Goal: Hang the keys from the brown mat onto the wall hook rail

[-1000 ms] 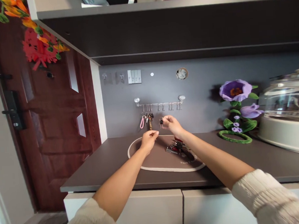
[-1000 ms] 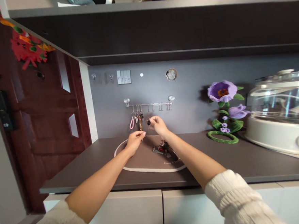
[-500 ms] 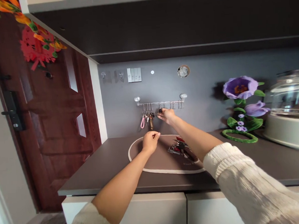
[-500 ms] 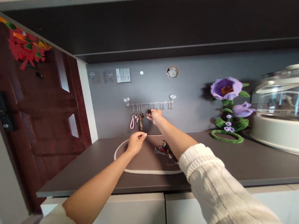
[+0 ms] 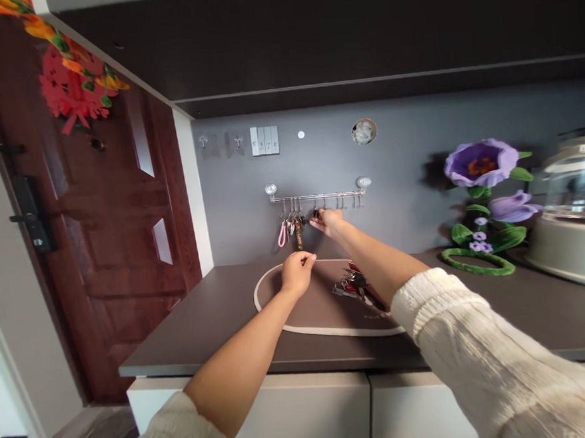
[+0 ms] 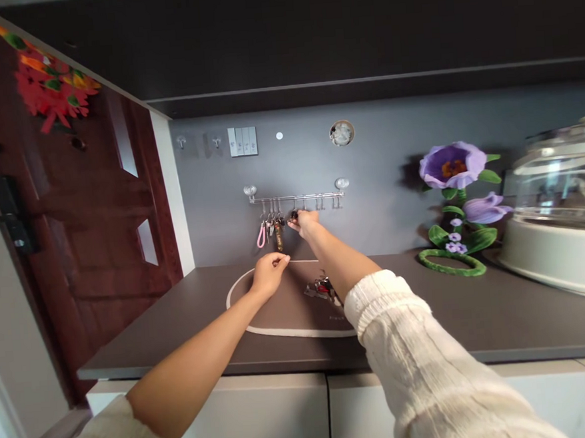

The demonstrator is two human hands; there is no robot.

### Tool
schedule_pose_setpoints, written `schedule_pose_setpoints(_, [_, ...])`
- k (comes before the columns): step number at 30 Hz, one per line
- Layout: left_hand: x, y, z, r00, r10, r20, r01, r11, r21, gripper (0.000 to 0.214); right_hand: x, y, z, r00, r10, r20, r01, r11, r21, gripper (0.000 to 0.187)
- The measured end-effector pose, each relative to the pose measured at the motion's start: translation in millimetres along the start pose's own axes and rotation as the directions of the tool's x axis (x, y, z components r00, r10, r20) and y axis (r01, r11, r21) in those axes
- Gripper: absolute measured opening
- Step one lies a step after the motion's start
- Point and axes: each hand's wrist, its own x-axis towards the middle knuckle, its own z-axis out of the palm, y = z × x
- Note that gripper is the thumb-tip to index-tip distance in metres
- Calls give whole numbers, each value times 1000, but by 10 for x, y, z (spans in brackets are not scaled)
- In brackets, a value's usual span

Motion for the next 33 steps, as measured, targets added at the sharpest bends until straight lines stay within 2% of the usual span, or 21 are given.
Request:
schedule_pose_setpoints(14, [11, -85, 2, 1000, -3, -22, 3, 1000, -1, 20, 27, 113, -103, 997, -27, 70, 35, 992, -117, 17])
schedule_pose_setpoints(18, [-4, -75, -29, 1000, -18, -19, 18, 1000, 6, 19, -11, 83, -193, 996, -17, 90, 33, 985, -172, 15])
schedule_pose_setpoints(23, [2, -17, -40, 997, -66, -35, 62, 993, -98, 13, -102, 13, -368, 997, 14, 71, 3, 972, -234, 11])
schedule_pose_setpoints(27, [85, 89, -25, 992, -127, -8, 125, 984, -128, 9, -277, -79, -542, 983, 25, 179, 19, 971, -238, 9])
schedule_pose_setpoints(30, [177, 222, -6, 975, -218, 49, 223, 965, -137, 4, -444, -146, -685, 958, 15, 287, 44, 979, -201, 12])
schedule_pose_setpoints(33, [241, 348, 38, 968, -239, 77, 249, 955, -160, 1, -583, -161, -831, 946, -7, 324, 71, 980, -187, 9])
